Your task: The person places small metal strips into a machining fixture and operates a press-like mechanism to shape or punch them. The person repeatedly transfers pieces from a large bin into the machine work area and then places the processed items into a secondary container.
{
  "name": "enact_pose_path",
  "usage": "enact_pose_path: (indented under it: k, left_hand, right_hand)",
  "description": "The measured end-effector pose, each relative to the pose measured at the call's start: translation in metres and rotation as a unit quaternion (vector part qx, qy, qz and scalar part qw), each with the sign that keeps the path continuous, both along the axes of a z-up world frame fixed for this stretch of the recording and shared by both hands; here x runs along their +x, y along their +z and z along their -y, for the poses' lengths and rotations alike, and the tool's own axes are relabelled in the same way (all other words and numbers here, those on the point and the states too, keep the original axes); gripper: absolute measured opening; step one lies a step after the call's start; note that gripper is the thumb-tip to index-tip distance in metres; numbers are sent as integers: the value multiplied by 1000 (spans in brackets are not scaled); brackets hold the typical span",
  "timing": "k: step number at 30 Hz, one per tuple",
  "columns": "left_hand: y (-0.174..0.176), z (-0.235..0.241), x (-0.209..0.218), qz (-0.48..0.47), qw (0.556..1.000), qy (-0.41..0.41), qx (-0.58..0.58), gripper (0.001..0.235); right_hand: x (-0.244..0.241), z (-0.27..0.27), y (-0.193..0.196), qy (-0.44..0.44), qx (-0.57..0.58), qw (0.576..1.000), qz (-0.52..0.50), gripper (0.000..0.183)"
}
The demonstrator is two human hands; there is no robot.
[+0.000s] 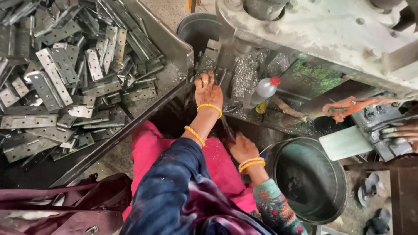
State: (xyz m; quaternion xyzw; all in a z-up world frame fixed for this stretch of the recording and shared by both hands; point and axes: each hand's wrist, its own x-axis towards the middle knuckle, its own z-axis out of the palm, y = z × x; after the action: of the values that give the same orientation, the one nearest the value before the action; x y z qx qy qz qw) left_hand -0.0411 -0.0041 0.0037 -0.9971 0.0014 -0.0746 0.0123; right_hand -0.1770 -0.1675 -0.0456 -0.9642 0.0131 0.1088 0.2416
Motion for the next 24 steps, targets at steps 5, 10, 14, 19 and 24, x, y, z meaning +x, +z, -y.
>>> enact_pose_path:
  k: [5,10,14,19,24]
  left_hand:
    - [-13,2,4,8,1000,-5,-2,38]
    - [-17,-2,-7,-15,1000,-6,-26,37]
    - [-8,-4,-3,-15,1000,-2,-23,35]
    - [-6,8,25,-43,999,5,-22,36]
    - [-11,5,24,-49,998,10,-40,37]
  right_hand:
    - [14,1,4,-8,-43,998,-35,49]
    - [-20,-7,-50,-55,-1,998,-10,42]
    - [-4,7,-42,-10,75,997,28,57]
    - [24,26,-64,10,24,996,85,52]
    - [-1,9,-94,-44,19,999,6,51]
